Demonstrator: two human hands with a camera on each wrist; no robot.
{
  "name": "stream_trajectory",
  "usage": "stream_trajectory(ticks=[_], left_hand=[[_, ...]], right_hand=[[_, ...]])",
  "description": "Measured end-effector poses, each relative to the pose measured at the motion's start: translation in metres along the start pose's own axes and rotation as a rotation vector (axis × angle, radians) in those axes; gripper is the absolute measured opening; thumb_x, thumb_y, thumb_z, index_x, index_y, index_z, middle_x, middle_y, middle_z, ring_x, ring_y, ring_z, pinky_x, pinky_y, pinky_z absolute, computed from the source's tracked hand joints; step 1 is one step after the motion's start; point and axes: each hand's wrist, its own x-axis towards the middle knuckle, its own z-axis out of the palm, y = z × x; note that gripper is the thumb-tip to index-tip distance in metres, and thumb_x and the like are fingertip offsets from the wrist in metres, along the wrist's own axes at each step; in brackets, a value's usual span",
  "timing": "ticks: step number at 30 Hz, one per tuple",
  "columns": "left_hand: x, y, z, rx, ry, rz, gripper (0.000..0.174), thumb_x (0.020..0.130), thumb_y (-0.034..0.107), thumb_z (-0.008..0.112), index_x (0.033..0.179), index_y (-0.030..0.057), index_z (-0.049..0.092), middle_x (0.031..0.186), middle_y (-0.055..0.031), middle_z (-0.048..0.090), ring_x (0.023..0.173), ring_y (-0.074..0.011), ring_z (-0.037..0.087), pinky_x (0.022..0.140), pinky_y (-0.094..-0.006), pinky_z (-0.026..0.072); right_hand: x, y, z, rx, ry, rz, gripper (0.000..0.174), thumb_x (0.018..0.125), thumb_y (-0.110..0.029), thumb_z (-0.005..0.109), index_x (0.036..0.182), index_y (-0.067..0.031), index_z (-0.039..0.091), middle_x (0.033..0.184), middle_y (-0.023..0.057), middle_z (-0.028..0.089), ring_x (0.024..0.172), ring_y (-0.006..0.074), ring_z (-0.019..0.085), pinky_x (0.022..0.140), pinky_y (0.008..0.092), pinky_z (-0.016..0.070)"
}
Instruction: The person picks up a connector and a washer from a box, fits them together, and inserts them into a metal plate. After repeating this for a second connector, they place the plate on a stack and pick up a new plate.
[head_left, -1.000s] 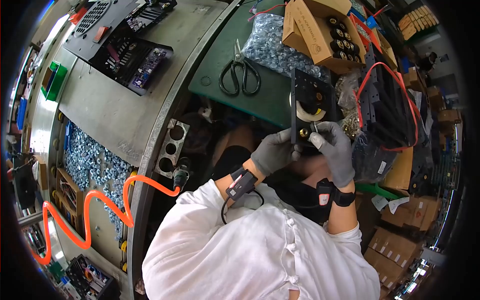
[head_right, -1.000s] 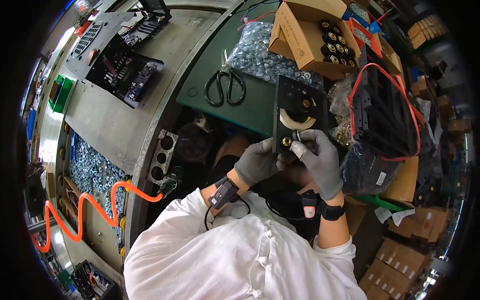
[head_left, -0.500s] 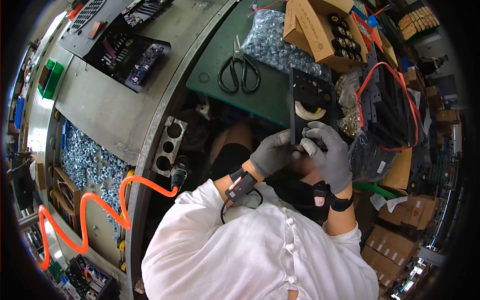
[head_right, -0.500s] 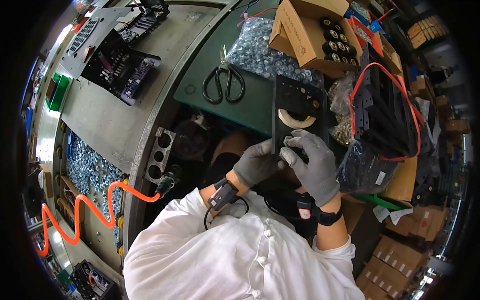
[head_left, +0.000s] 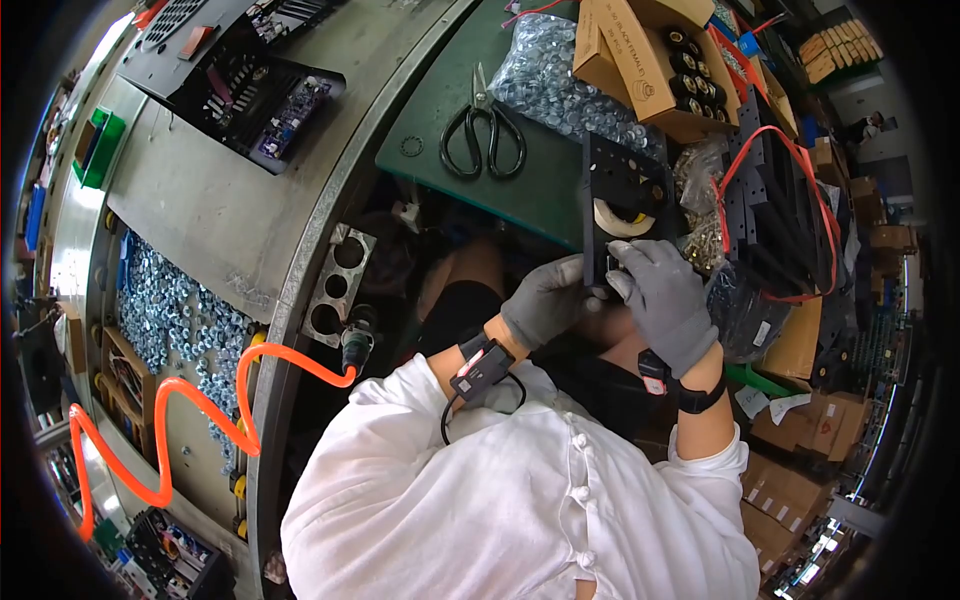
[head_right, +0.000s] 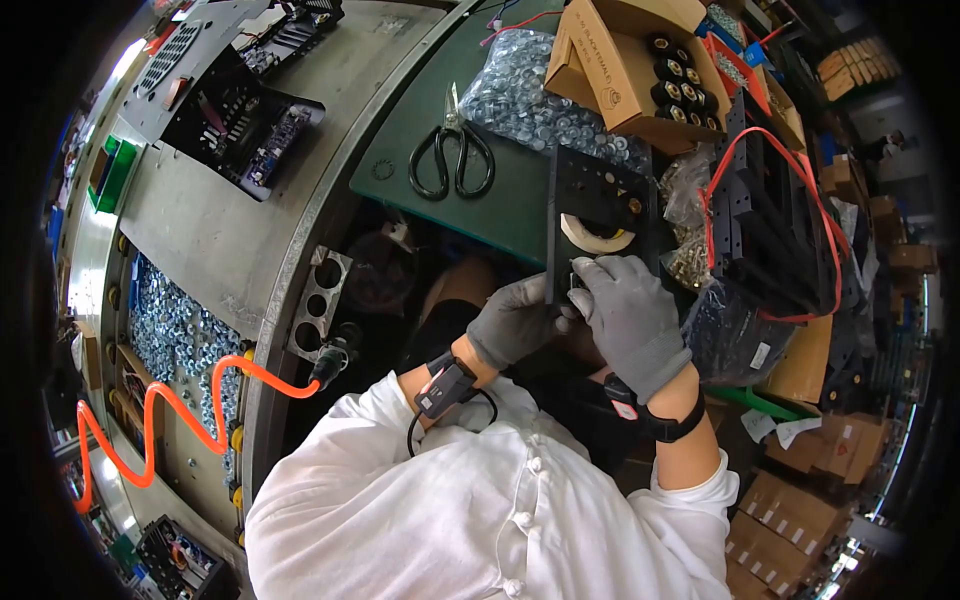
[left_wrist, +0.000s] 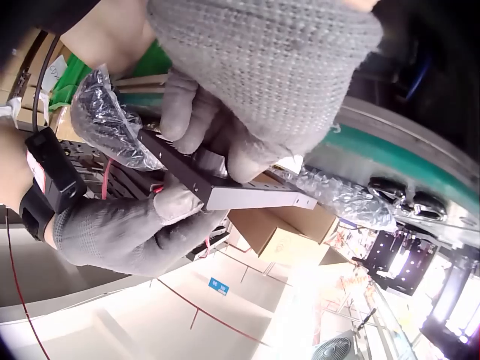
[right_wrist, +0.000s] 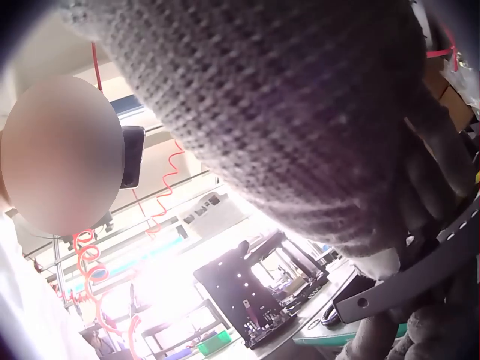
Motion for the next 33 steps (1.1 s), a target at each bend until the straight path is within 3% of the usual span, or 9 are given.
stream_trajectory(ticks=[9, 12, 14, 18, 22, 24, 26, 30, 33], left_hand=[[-0.002, -0.008, -0.001, 0.031, -0.030, 0.006, 0.042, 0.095, 0.028, 0.057, 0.125, -0.0017, 0.057, 0.116, -0.0090, 0.061, 0.094, -0.0173, 0.059, 0.081, -0.0309, 0.0487], [-0.001, -0.002, 0.004, 0.044, -0.004, 0.029, 0.042, 0.095, 0.029, 0.057, 0.124, -0.0017, 0.057, 0.115, -0.0089, 0.061, 0.094, -0.0176, 0.058, 0.081, -0.0309, 0.0482], [0.000, -0.001, 0.008, 0.005, 0.022, 0.046, 0.034, 0.097, 0.023, 0.053, 0.119, -0.0026, 0.059, 0.110, -0.0104, 0.064, 0.090, -0.0181, 0.058, 0.077, -0.0322, 0.0474], [0.001, -0.001, 0.009, 0.008, 0.005, 0.040, 0.035, 0.098, 0.024, 0.052, 0.120, -0.0023, 0.059, 0.111, -0.0103, 0.064, 0.090, -0.0183, 0.059, 0.077, -0.0325, 0.0470], [0.001, -0.002, 0.006, -0.004, 0.058, 0.033, 0.037, 0.098, 0.025, 0.052, 0.123, -0.0018, 0.058, 0.114, -0.0093, 0.064, 0.090, -0.0180, 0.058, 0.078, -0.0328, 0.0466], [0.002, 0.002, 0.009, 0.010, 0.061, 0.045, 0.037, 0.098, 0.025, 0.052, 0.123, -0.0016, 0.057, 0.115, -0.0090, 0.063, 0.089, -0.0177, 0.058, 0.078, -0.0329, 0.0466], [0.001, 0.005, 0.010, 0.031, 0.003, 0.063, 0.038, 0.098, 0.026, 0.052, 0.124, -0.0015, 0.057, 0.113, -0.0084, 0.064, 0.089, -0.0172, 0.057, 0.078, -0.0327, 0.0466], [0.002, 0.005, 0.004, -0.056, -0.025, 0.004, 0.044, 0.096, 0.027, 0.056, 0.128, -0.0021, 0.051, 0.116, -0.0103, 0.058, 0.097, -0.0190, 0.054, 0.087, -0.0339, 0.0456], [0.004, 0.009, 0.005, -0.025, -0.023, 0.029, 0.045, 0.096, 0.028, 0.055, 0.129, -0.0016, 0.049, 0.117, -0.0102, 0.056, 0.099, -0.0194, 0.053, 0.086, -0.0339, 0.0455]], right_hand=[[0.009, 0.005, 0.000, -0.250, -0.374, 0.437, 0.021, 0.090, -0.028, 0.063, 0.096, -0.0078, 0.067, 0.094, 0.0143, 0.065, 0.084, 0.0333, 0.064, 0.070, 0.0417, 0.0525], [0.000, 0.008, 0.002, -0.045, -0.016, 0.360, 0.016, 0.087, -0.020, 0.062, 0.095, -0.0067, 0.067, 0.093, 0.0128, 0.065, 0.085, 0.0340, 0.064, 0.075, 0.0417, 0.0524], [0.002, 0.000, -0.001, 0.017, 0.229, 0.076, 0.014, 0.083, -0.010, 0.061, 0.094, -0.0051, 0.067, 0.090, 0.0112, 0.065, 0.083, 0.0342, 0.064, 0.078, 0.0407, 0.0523], [-0.020, 0.026, -0.009, 0.425, -0.015, -0.008, 0.031, 0.076, -0.002, 0.057, 0.106, -0.0048, 0.067, 0.109, 0.0122, 0.063, 0.096, 0.0326, 0.060, 0.086, 0.0410, 0.0515], [0.001, -0.012, 0.000, 0.102, 0.400, 0.105, 0.021, 0.068, 0.005, 0.050, 0.074, -0.0010, 0.069, 0.089, 0.0120, 0.067, 0.086, 0.0302, 0.064, 0.077, 0.0372, 0.0529], [-0.013, 0.003, 0.001, 0.132, 0.303, 0.098, 0.021, 0.068, 0.005, 0.050, 0.076, -0.0008, 0.069, 0.091, 0.0130, 0.067, 0.087, 0.0305, 0.064, 0.078, 0.0375, 0.0530], [-0.029, 0.023, 0.000, 0.554, 0.063, 0.021, 0.029, 0.073, 0.001, 0.055, 0.099, -0.0024, 0.068, 0.109, 0.0141, 0.064, 0.099, 0.0327, 0.061, 0.085, 0.0412, 0.0516], [-0.002, -0.014, -0.001, 0.127, 0.320, 0.129, 0.021, 0.071, 0.003, 0.052, 0.080, -0.0015, 0.070, 0.092, 0.0135, 0.068, 0.089, 0.0320, 0.064, 0.082, 0.0398, 0.0531], [-0.020, 0.011, 0.003, 0.413, 0.199, 0.017, 0.027, 0.071, 0.005, 0.051, 0.090, -0.0015, 0.069, 0.103, 0.0146, 0.067, 0.091, 0.0286, 0.065, 0.080, 0.0362, 0.0536]])
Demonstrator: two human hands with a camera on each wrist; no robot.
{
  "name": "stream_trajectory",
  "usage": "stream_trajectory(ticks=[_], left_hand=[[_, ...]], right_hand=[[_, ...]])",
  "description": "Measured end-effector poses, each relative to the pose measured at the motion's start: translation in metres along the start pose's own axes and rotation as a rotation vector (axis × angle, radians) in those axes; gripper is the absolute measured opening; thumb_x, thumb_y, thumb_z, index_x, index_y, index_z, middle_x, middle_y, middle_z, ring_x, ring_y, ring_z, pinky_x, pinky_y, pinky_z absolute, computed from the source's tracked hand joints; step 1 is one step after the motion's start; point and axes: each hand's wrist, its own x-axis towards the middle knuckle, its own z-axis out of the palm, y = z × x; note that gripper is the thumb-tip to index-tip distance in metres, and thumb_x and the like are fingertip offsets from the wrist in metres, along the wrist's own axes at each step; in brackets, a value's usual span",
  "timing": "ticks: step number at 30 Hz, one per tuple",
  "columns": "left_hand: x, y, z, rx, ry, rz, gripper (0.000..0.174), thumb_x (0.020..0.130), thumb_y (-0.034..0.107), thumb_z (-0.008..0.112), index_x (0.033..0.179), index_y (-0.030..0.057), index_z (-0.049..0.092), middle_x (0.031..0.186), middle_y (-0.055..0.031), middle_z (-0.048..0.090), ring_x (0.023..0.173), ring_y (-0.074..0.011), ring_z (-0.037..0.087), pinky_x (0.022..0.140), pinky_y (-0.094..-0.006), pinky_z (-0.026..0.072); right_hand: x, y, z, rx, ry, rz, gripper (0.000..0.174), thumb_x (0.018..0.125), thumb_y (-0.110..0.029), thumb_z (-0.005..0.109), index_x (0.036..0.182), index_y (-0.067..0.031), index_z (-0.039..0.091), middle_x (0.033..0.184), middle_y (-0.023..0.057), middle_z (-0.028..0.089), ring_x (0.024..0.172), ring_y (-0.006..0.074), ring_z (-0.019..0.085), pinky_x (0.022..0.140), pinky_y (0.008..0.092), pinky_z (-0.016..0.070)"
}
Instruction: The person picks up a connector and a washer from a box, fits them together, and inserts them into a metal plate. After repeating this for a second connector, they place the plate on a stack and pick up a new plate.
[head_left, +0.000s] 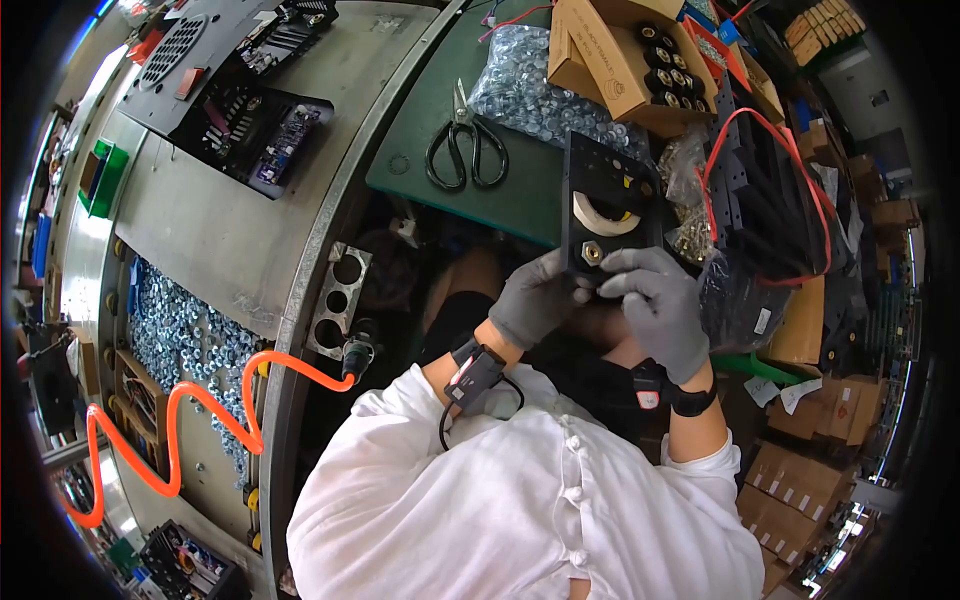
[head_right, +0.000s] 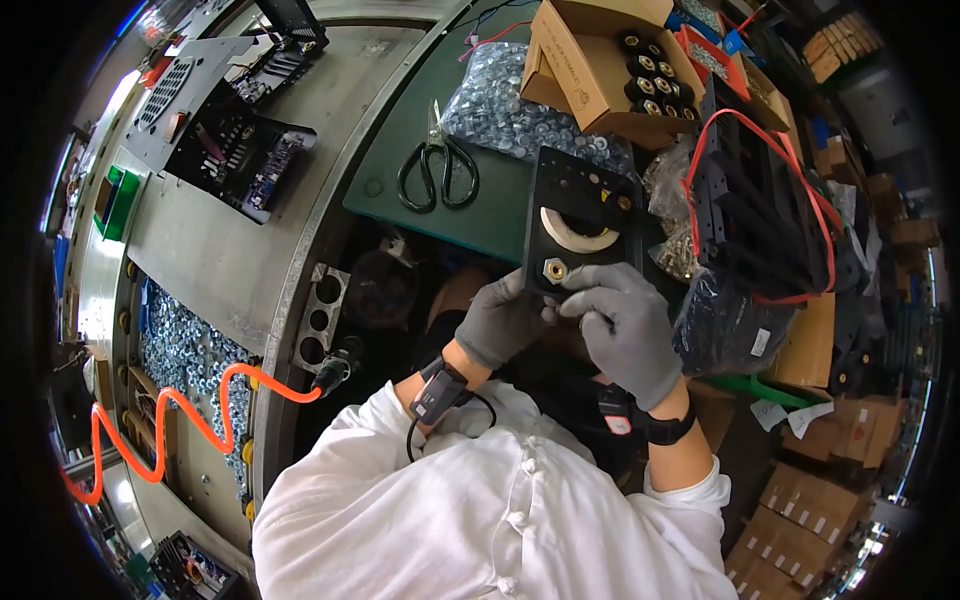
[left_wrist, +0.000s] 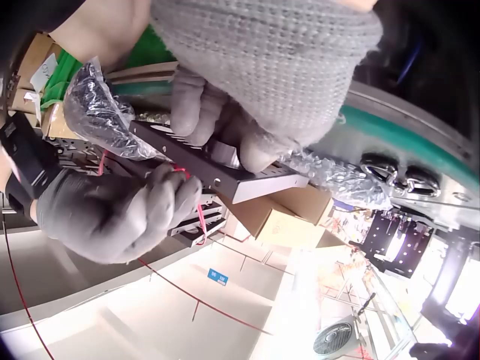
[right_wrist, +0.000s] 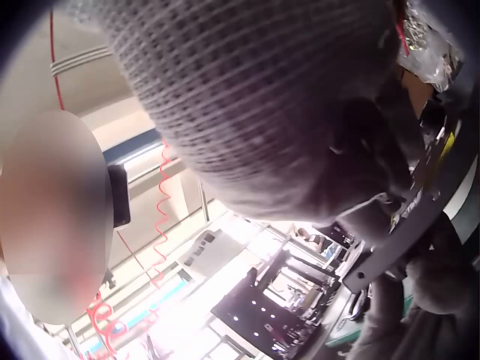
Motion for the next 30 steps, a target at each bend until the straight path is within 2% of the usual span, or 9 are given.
stream_trajectory(ticks=[3, 6, 9, 11, 15, 24, 27, 29, 30], left_hand=[[-0.001, 0.001, 0.010, -0.011, 0.070, 0.032, 0.038, 0.099, 0.026, 0.051, 0.124, -0.0020, 0.055, 0.109, -0.0091, 0.061, 0.087, -0.0183, 0.053, 0.076, -0.0302, 0.0459], [0.004, 0.004, 0.015, -0.062, 0.066, 0.009, 0.038, 0.099, 0.026, 0.049, 0.124, -0.0026, 0.053, 0.111, -0.0108, 0.059, 0.084, -0.0178, 0.051, 0.076, -0.0309, 0.0453], [0.003, 0.009, 0.013, -0.043, 0.011, 0.004, 0.039, 0.100, 0.027, 0.048, 0.124, -0.0032, 0.051, 0.116, -0.0129, 0.057, 0.094, -0.0187, 0.054, 0.083, -0.0320, 0.0464], [0.001, 0.011, 0.006, 0.408, 0.136, 0.079, 0.046, 0.101, 0.025, 0.048, 0.136, -0.0042, 0.042, 0.131, -0.0161, 0.052, 0.119, -0.0247, 0.052, 0.103, -0.0375, 0.0451], [-0.010, 0.034, 0.043, 0.029, 0.244, -0.022, 0.052, 0.101, 0.026, 0.049, 0.140, -0.0062, 0.038, 0.135, -0.0190, 0.050, 0.122, -0.0263, 0.052, 0.103, -0.0370, 0.0455], [-0.016, 0.047, 0.076, 0.792, 0.419, -0.029, 0.054, 0.094, 0.014, 0.053, 0.140, -0.0089, 0.039, 0.128, -0.0182, 0.055, 0.107, -0.0254, 0.061, 0.093, -0.0348, 0.0514], [-0.015, 0.048, 0.078, 0.935, 0.520, 0.074, 0.055, 0.091, 0.012, 0.060, 0.138, -0.0077, 0.041, 0.124, -0.0164, 0.056, 0.101, -0.0202, 0.061, 0.088, -0.0307, 0.0514], [-0.010, 0.054, 0.075, 1.563, 0.524, 0.313, 0.056, 0.088, 0.012, 0.065, 0.138, -0.0049, 0.045, 0.124, -0.0131, 0.056, 0.101, -0.0166, 0.060, 0.087, -0.0289, 0.0496], [-0.009, 0.055, 0.086, 1.591, 0.460, 0.446, 0.050, 0.086, 0.010, 0.067, 0.133, -0.0014, 0.051, 0.125, -0.0107, 0.056, 0.101, -0.0151, 0.059, 0.087, -0.0288, 0.0487]], right_hand=[[-0.001, 0.014, 0.000, 0.199, -0.075, -0.065, 0.035, 0.075, 0.006, 0.052, 0.107, -0.0014, 0.066, 0.120, 0.0154, 0.062, 0.098, 0.0251, 0.064, 0.079, 0.0327, 0.0534], [0.022, 0.025, 0.008, 0.053, 0.290, 0.243, 0.034, 0.084, 0.000, 0.054, 0.117, -0.0024, 0.061, 0.117, 0.0156, 0.061, 0.096, 0.0263, 0.064, 0.078, 0.0307, 0.0532], [0.042, 0.068, 0.023, -0.455, 0.314, 0.370, 0.039, 0.087, -0.019, 0.063, 0.123, -0.0041, 0.057, 0.121, 0.0167, 0.059, 0.104, 0.0335, 0.062, 0.086, 0.0427, 0.0514], [0.051, 0.078, 0.028, -0.472, 0.262, 0.389, 0.042, 0.086, -0.022, 0.065, 0.123, -0.0051, 0.057, 0.121, 0.0167, 0.060, 0.106, 0.0344, 0.061, 0.088, 0.0441, 0.0503], [0.061, 0.086, 0.023, -0.313, 0.220, 0.343, 0.044, 0.083, -0.025, 0.070, 0.121, -0.0071, 0.057, 0.117, 0.0152, 0.064, 0.109, 0.0337, 0.061, 0.091, 0.0423, 0.0494], [0.048, 0.059, 0.017, 0.043, 0.315, 0.224, 0.045, 0.078, -0.010, 0.073, 0.119, -0.0055, 0.055, 0.114, 0.0150, 0.065, 0.106, 0.0313, 0.064, 0.090, 0.0387, 0.0510], [0.038, 0.031, 0.006, 0.110, 0.370, 0.155, 0.054, 0.074, 0.001, 0.072, 0.124, -0.0051, 0.053, 0.115, 0.0148, 0.064, 0.106, 0.0300, 0.065, 0.089, 0.0362, 0.0531], [0.034, 0.010, -0.006, 0.050, 0.389, 0.040, 0.052, 0.074, 0.002, 0.070, 0.123, -0.0037, 0.053, 0.114, 0.0145, 0.064, 0.104, 0.0295, 0.066, 0.087, 0.0359, 0.0540], [0.032, 0.008, -0.009, 0.036, 0.397, -0.010, 0.051, 0.073, 0.003, 0.069, 0.122, -0.0018, 0.054, 0.114, 0.0150, 0.064, 0.103, 0.0302, 0.066, 0.086, 0.0354, 0.0542]])
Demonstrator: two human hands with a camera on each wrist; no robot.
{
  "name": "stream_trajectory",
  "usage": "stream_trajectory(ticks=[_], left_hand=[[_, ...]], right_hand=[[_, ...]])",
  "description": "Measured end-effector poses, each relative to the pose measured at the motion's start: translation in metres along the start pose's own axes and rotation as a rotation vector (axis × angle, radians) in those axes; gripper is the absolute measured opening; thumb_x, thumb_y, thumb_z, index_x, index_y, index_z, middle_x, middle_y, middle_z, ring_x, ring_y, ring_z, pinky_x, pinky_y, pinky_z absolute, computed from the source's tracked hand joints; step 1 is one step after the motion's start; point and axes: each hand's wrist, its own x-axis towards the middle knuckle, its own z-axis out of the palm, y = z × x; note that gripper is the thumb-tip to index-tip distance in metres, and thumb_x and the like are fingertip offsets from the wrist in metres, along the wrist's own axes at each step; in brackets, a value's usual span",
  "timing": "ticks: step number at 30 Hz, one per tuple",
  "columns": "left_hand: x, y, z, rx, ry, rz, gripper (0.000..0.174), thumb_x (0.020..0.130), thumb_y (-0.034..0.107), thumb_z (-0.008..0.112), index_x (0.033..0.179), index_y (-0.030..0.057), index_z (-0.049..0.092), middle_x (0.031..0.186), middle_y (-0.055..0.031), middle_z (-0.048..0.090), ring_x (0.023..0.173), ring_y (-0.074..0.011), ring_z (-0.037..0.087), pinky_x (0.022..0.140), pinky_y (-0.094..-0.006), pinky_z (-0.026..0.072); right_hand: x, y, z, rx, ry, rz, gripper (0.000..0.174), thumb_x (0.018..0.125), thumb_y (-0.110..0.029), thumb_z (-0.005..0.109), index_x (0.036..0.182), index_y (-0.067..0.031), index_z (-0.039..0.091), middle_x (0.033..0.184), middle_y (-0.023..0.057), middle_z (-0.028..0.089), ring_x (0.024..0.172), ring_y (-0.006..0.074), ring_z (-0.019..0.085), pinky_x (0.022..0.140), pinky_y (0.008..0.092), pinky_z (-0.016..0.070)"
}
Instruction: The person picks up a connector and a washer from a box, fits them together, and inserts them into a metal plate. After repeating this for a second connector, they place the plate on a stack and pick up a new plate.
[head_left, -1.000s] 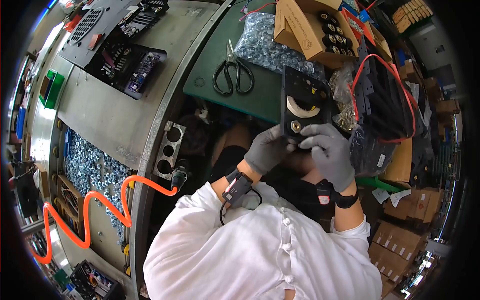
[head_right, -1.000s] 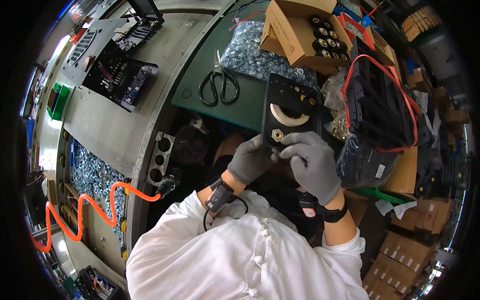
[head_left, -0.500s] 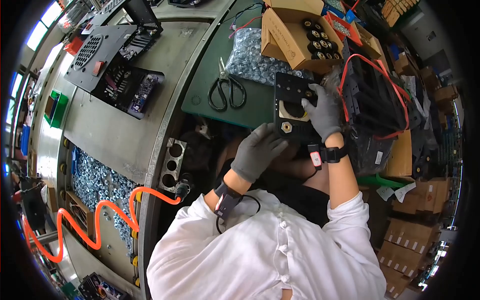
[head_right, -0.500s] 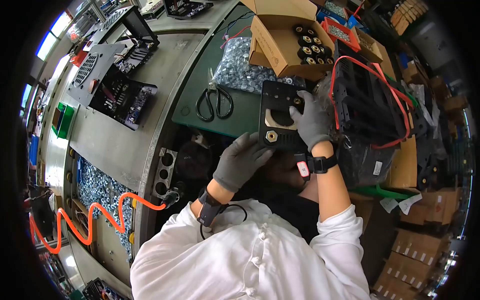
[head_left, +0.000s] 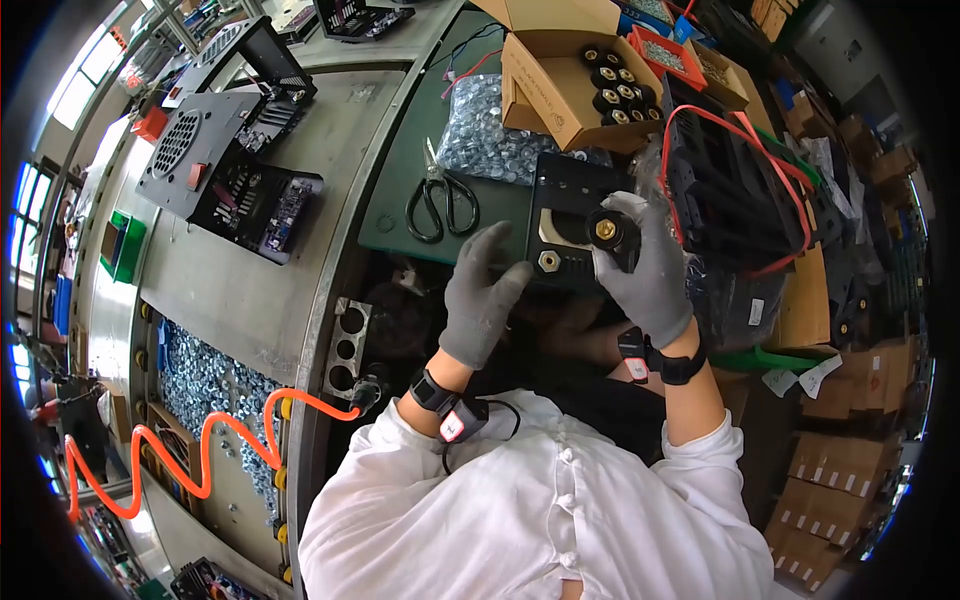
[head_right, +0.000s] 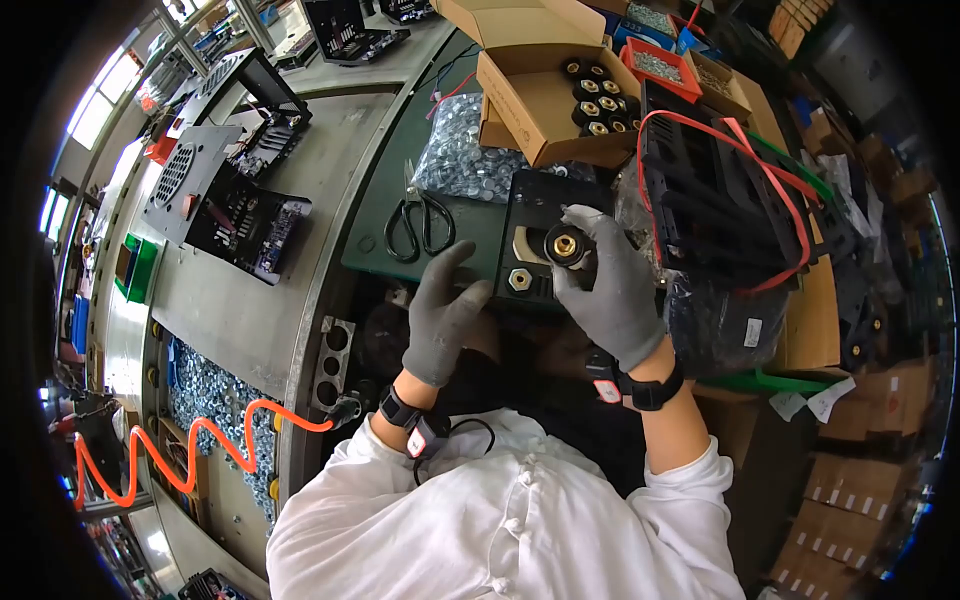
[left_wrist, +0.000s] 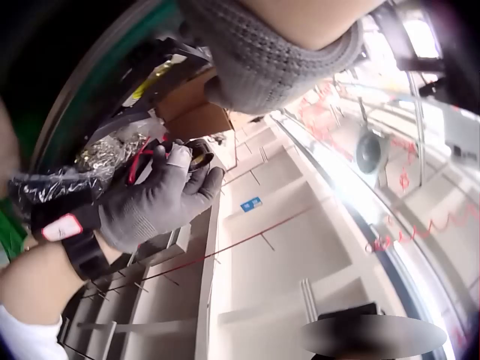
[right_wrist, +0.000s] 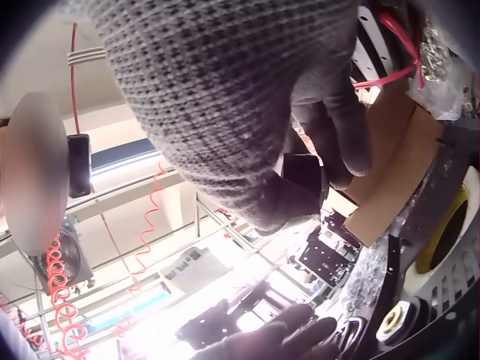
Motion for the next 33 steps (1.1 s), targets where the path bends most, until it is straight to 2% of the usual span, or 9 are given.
stream_trajectory(ticks=[8, 13, 15, 17, 19, 20, 26, 30, 33], left_hand=[[0.009, 0.055, 0.027, 0.141, -0.252, 0.500, 0.034, 0.080, 0.010, 0.076, 0.110, -0.0001, 0.064, 0.123, -0.0167, 0.059, 0.099, -0.0223, 0.067, 0.082, -0.0321, 0.0554], [0.004, 0.043, 0.038, -0.049, -0.232, 0.332, 0.025, 0.081, 0.006, 0.074, 0.103, -0.0025, 0.064, 0.122, -0.0150, 0.060, 0.098, -0.0167, 0.066, 0.078, -0.0298, 0.0562], [0.008, 0.038, 0.039, -0.202, -0.213, 0.381, 0.024, 0.081, 0.005, 0.075, 0.102, -0.0023, 0.065, 0.122, -0.0142, 0.060, 0.100, -0.0150, 0.064, 0.079, -0.0301, 0.0561], [0.000, 0.047, 0.041, -0.318, -0.246, 0.243, 0.024, 0.081, 0.007, 0.075, 0.101, -0.0013, 0.066, 0.121, -0.0149, 0.060, 0.100, -0.0181, 0.065, 0.081, -0.0323, 0.0553], [0.002, 0.045, 0.043, 0.113, -0.198, 0.686, 0.024, 0.082, 0.009, 0.075, 0.101, -0.0010, 0.066, 0.120, -0.0156, 0.061, 0.099, -0.0221, 0.065, 0.081, -0.0344, 0.0546], [0.001, 0.043, 0.043, 0.133, -0.184, 0.704, 0.025, 0.084, 0.013, 0.075, 0.102, -0.0006, 0.066, 0.119, -0.0164, 0.061, 0.100, -0.0241, 0.065, 0.081, -0.0342, 0.0537], [-0.003, 0.031, 0.045, -0.281, -0.246, 0.338, 0.023, 0.088, 0.018, 0.069, 0.103, 0.0005, 0.063, 0.119, -0.0164, 0.060, 0.099, -0.0276, 0.064, 0.082, -0.0344, 0.0529], [-0.005, 0.042, 0.049, -0.069, -0.155, 0.438, 0.026, 0.089, 0.019, 0.069, 0.104, -0.0023, 0.063, 0.118, -0.0168, 0.061, 0.102, -0.0243, 0.063, 0.083, -0.0340, 0.0521], [0.000, 0.043, 0.045, -0.329, -0.225, 0.073, 0.026, 0.092, 0.018, 0.066, 0.105, -0.0038, 0.062, 0.115, -0.0155, 0.062, 0.096, -0.0207, 0.064, 0.082, -0.0316, 0.0524]], right_hand=[[-0.011, -0.021, -0.017, -0.048, -0.079, -0.114, 0.058, 0.066, 0.005, 0.070, 0.121, -0.0024, 0.055, 0.112, 0.0142, 0.063, 0.103, 0.0326, 0.063, 0.088, 0.0382, 0.0521], [-0.017, -0.029, -0.023, -0.032, -0.069, -0.193, 0.049, 0.072, 0.007, 0.068, 0.118, -0.0028, 0.056, 0.109, 0.0118, 0.062, 0.095, 0.0257, 0.063, 0.086, 0.0364, 0.0519], [-0.025, -0.029, -0.020, 0.799, 0.096, 0.403, 0.029, 0.085, -0.003, 0.065, 0.113, -0.0019, 0.057, 0.102, 0.0085, 0.061, 0.088, 0.0151, 0.062, 0.078, 0.0297, 0.0508], [-0.019, -0.025, -0.030, 0.753, -0.077, 0.725, 0.030, 0.099, -0.034, 0.053, 0.101, -0.0040, 0.058, 0.084, 0.0035, 0.059, 0.069, 0.0057, 0.054, 0.062, 0.0225, 0.0444], [-0.021, -0.026, -0.010, 0.541, 0.014, 0.528, 0.033, 0.102, -0.037, 0.047, 0.097, -0.0054, 0.057, 0.078, 0.0016, 0.057, 0.064, 0.0071, 0.052, 0.061, 0.0231, 0.0442], [-0.021, -0.033, -0.016, 0.607, -0.030, 0.740, 0.030, 0.103, -0.032, 0.046, 0.099, -0.0044, 0.057, 0.080, 0.0027, 0.057, 0.068, 0.0102, 0.054, 0.063, 0.0254, 0.0458], [-0.034, -0.022, 0.002, 0.390, 0.122, 0.337, 0.018, 0.102, -0.019, 0.052, 0.104, -0.0013, 0.057, 0.086, 0.0068, 0.062, 0.078, 0.0111, 0.058, 0.072, 0.0268, 0.0489], [-0.028, -0.020, 0.003, 0.372, 0.168, 0.229, 0.015, 0.100, -0.014, 0.054, 0.106, -0.0006, 0.057, 0.093, 0.0090, 0.063, 0.082, 0.0137, 0.062, 0.074, 0.0287, 0.0504], [-0.025, -0.026, -0.003, 0.204, 0.159, 0.029, 0.014, 0.096, -0.008, 0.059, 0.108, -0.0015, 0.058, 0.095, 0.0121, 0.063, 0.084, 0.0201, 0.064, 0.076, 0.0308, 0.0513]])
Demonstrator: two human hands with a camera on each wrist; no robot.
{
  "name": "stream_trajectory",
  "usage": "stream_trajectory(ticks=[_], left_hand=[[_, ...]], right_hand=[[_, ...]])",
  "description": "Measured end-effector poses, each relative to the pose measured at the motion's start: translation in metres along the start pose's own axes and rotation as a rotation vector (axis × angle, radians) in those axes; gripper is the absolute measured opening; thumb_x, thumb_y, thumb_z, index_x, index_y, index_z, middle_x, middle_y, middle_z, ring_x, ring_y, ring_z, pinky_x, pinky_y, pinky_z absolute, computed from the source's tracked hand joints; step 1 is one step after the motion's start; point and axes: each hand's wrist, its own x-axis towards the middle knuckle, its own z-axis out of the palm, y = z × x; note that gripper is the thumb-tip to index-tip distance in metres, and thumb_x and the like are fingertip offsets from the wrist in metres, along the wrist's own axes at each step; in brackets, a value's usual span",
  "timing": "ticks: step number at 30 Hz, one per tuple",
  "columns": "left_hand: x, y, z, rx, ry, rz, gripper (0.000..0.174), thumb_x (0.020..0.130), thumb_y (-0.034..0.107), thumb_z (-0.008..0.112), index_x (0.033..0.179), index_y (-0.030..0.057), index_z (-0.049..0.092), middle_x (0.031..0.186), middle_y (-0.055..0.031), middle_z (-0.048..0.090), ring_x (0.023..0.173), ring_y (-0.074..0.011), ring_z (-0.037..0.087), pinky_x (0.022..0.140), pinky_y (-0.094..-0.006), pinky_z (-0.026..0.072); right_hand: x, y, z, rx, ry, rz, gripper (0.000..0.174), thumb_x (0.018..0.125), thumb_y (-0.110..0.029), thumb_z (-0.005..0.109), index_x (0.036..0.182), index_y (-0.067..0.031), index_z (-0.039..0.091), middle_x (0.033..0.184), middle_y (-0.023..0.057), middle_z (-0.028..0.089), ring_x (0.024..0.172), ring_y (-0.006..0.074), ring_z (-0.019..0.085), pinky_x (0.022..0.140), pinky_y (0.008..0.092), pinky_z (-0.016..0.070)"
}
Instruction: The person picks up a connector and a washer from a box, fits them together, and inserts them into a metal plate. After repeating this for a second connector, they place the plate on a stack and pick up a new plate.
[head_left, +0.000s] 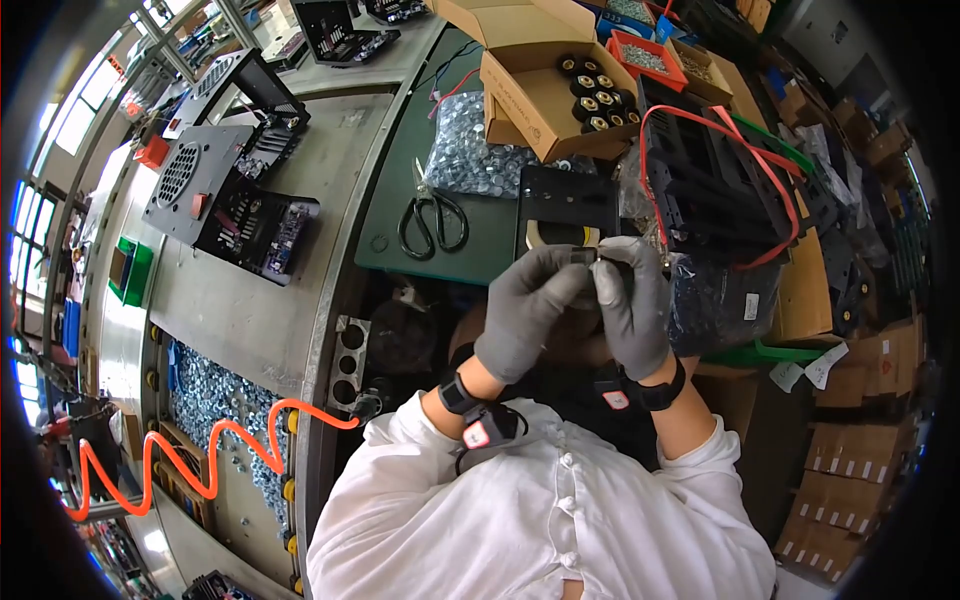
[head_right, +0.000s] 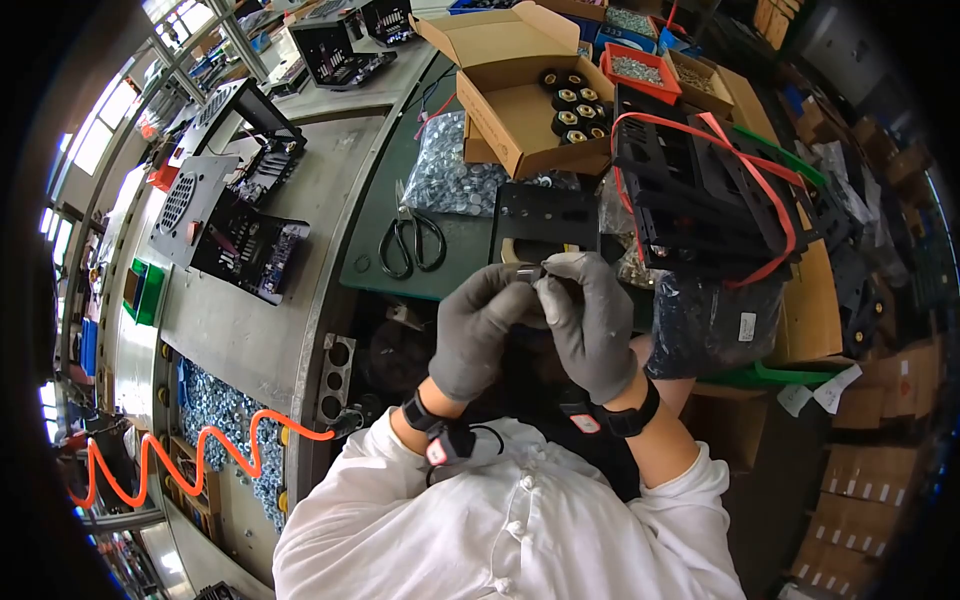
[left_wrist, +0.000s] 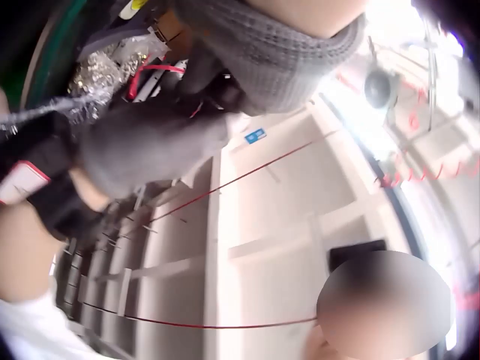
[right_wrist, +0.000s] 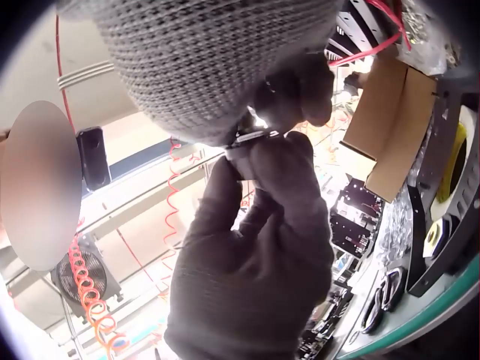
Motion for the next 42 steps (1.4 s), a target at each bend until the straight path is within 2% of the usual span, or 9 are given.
stream_trajectory(ticks=[2, 6, 18, 20, 26, 28, 34, 38, 42], left_hand=[[0.007, 0.012, -0.011, -0.577, -0.078, -0.403, 0.032, 0.097, 0.022, 0.059, 0.115, -0.0042, 0.058, 0.103, -0.0129, 0.066, 0.080, -0.0192, 0.068, 0.078, -0.0285, 0.0550], [0.003, 0.003, -0.026, -0.928, -0.184, -0.374, 0.038, 0.099, 0.026, 0.056, 0.118, -0.0068, 0.056, 0.106, -0.0120, 0.065, 0.083, -0.0188, 0.065, 0.073, -0.0317, 0.0560], [0.004, -0.019, -0.021, -0.986, -0.182, -0.375, 0.037, 0.101, 0.026, 0.051, 0.122, -0.0038, 0.053, 0.115, -0.0128, 0.061, 0.088, -0.0189, 0.060, 0.072, -0.0284, 0.0529], [0.001, -0.026, -0.016, -1.043, -0.184, -0.378, 0.037, 0.101, 0.026, 0.051, 0.123, -0.0034, 0.052, 0.114, -0.0120, 0.060, 0.088, -0.0188, 0.059, 0.072, -0.0279, 0.0529], [0.005, -0.024, -0.019, -1.073, -0.225, -0.364, 0.038, 0.100, 0.028, 0.051, 0.123, -0.0017, 0.051, 0.113, -0.0097, 0.058, 0.088, -0.0179, 0.056, 0.074, -0.0271, 0.0525], [0.003, -0.033, -0.015, -1.090, -0.224, -0.400, 0.039, 0.100, 0.029, 0.052, 0.123, -0.0018, 0.051, 0.114, -0.0103, 0.058, 0.089, -0.0179, 0.057, 0.076, -0.0279, 0.0525], [0.002, -0.031, -0.018, -1.075, -0.194, -0.382, 0.038, 0.100, 0.027, 0.052, 0.124, -0.0017, 0.050, 0.115, -0.0113, 0.058, 0.088, -0.0179, 0.058, 0.076, -0.0271, 0.0535], [0.000, -0.028, -0.007, -1.112, -0.179, -0.448, 0.035, 0.101, 0.028, 0.050, 0.121, -0.0020, 0.054, 0.111, -0.0099, 0.061, 0.085, -0.0152, 0.058, 0.070, -0.0255, 0.0492], [-0.003, -0.038, -0.013, -1.170, -0.252, -0.439, 0.036, 0.101, 0.025, 0.050, 0.125, -0.0021, 0.051, 0.113, -0.0116, 0.060, 0.089, -0.0185, 0.060, 0.077, -0.0271, 0.0540]], right_hand=[[0.009, 0.004, -0.004, -0.066, -0.031, -0.199, 0.019, 0.091, -0.004, 0.062, 0.110, -0.0008, 0.058, 0.097, 0.0143, 0.061, 0.086, 0.0268, 0.065, 0.077, 0.0331, 0.0516], [-0.002, 0.036, -0.003, -0.194, -0.062, -0.017, 0.027, 0.091, -0.007, 0.062, 0.116, 0.0016, 0.055, 0.101, 0.0137, 0.061, 0.085, 0.0240, 0.061, 0.076, 0.0338, 0.0501], [0.001, 0.016, -0.013, 0.034, -0.067, 0.338, 0.046, 0.082, -0.013, 0.076, 0.121, -0.0009, 0.056, 0.114, 0.0095, 0.057, 0.069, 0.0127, 0.050, 0.065, 0.0283, 0.0467], [0.012, -0.005, -0.005, 0.009, -0.102, 0.028, 0.041, 0.082, -0.011, 0.076, 0.118, -0.0011, 0.058, 0.114, 0.0103, 0.059, 0.070, 0.0124, 0.049, 0.066, 0.0271, 0.0459], [-0.003, 0.028, -0.018, -0.072, -0.017, 0.371, 0.038, 0.083, -0.011, 0.074, 0.117, -0.0018, 0.059, 0.106, 0.0088, 0.061, 0.067, 0.0116, 0.048, 0.064, 0.0264, 0.0455], [0.006, -0.002, -0.009, 0.026, -0.073, 0.151, 0.037, 0.084, -0.013, 0.075, 0.115, -0.0016, 0.060, 0.102, 0.0089, 0.061, 0.065, 0.0117, 0.048, 0.064, 0.0262, 0.0459], [-0.013, 0.034, -0.018, -0.071, -0.025, 0.344, 0.027, 0.086, -0.011, 0.072, 0.108, -0.0012, 0.062, 0.101, 0.0070, 0.064, 0.070, 0.0114, 0.055, 0.065, 0.0254, 0.0477], [-0.010, 0.016, -0.010, 0.040, -0.120, 0.063, 0.022, 0.089, -0.009, 0.068, 0.108, -0.0004, 0.061, 0.098, 0.0079, 0.066, 0.077, 0.0118, 0.061, 0.070, 0.0246, 0.0503], [-0.021, 0.021, -0.015, 0.207, -0.092, 0.338, 0.020, 0.091, -0.009, 0.068, 0.106, 0.0008, 0.061, 0.096, 0.0103, 0.068, 0.087, 0.0105, 0.064, 0.074, 0.0258, 0.0532]])
